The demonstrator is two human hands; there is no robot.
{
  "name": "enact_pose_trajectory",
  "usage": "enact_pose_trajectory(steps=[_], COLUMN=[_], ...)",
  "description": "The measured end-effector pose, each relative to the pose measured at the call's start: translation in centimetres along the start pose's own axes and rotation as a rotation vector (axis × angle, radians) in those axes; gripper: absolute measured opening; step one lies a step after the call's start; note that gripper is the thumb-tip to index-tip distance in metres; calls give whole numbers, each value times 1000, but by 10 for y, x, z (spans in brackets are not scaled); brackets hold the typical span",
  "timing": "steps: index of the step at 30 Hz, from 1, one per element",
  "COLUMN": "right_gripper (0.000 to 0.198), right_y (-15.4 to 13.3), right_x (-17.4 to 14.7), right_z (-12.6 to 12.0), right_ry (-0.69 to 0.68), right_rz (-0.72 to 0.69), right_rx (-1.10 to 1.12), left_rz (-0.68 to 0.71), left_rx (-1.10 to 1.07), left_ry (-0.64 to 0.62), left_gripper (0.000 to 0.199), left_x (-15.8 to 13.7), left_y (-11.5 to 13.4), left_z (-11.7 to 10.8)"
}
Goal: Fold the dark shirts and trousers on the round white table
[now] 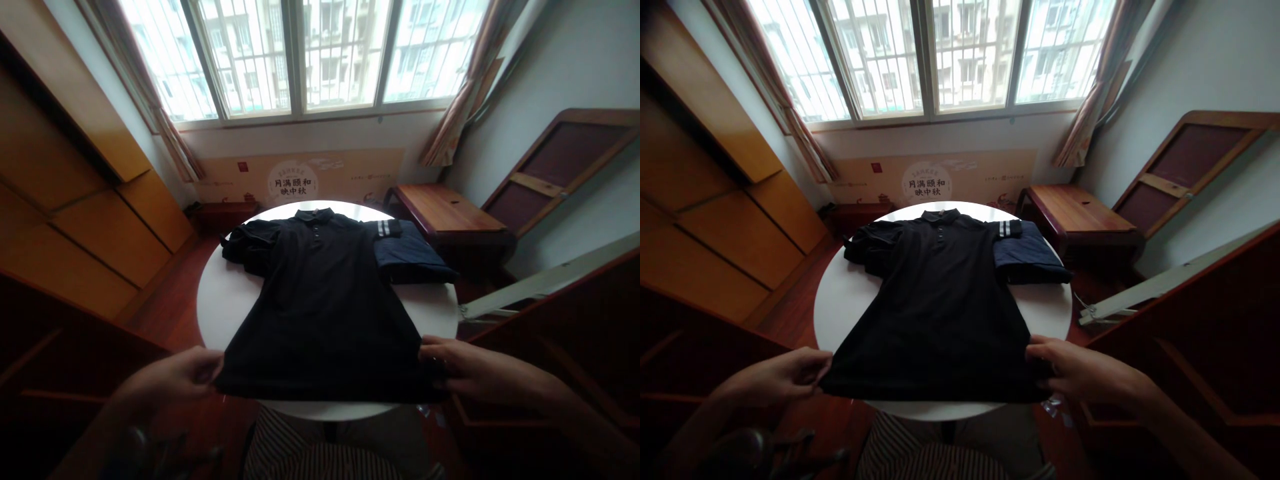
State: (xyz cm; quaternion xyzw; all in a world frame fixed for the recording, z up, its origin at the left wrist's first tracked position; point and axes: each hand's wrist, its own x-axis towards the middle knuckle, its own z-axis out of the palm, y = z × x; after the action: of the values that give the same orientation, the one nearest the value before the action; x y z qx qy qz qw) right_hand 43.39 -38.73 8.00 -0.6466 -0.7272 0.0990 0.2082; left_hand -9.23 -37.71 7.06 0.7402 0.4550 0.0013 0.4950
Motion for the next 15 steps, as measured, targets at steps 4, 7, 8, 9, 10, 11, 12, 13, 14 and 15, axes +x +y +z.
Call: enact_pose_trajectory(steps=[4,7,8,9,10,11,12,13,14,15], right_gripper=[33,41,44,44,43,49,59,70,78,83], right_y=[3,13,17,22,27,33,38,44,49,55], right_x=[66,131,154,176,197,216,232,245,255,263], right_z=[-11,-23,-26,-27,-26,-24,-21,-16,-10,-5], right_ry=[-35,-199,-186,-136,-108,-73,-58,-50,-43,-41], right_rz=[66,7,9,57,166,266,365,454,516,555], right_rx=[88,150,129,68,-5,-55,-81,-84,-67,-39], left_rz=[50,80,46,-24,-138,-255,-351,-421,-454,-454], left_rx=[182,252,265,268,265,263,254,243,233,226], left_ry=[252,667,801,924,1007,1048,1068,1068,1060,1054], left_gripper=[29,31,31,33,36,41,48,54,61,66], left_x=[43,107,130,152,172,189,203,214,223,229], left_y=[9,22,27,30,32,32,31,27,23,17], left_z=[-53,-115,-135,-153,-169,-182,-191,-198,-201,-202])
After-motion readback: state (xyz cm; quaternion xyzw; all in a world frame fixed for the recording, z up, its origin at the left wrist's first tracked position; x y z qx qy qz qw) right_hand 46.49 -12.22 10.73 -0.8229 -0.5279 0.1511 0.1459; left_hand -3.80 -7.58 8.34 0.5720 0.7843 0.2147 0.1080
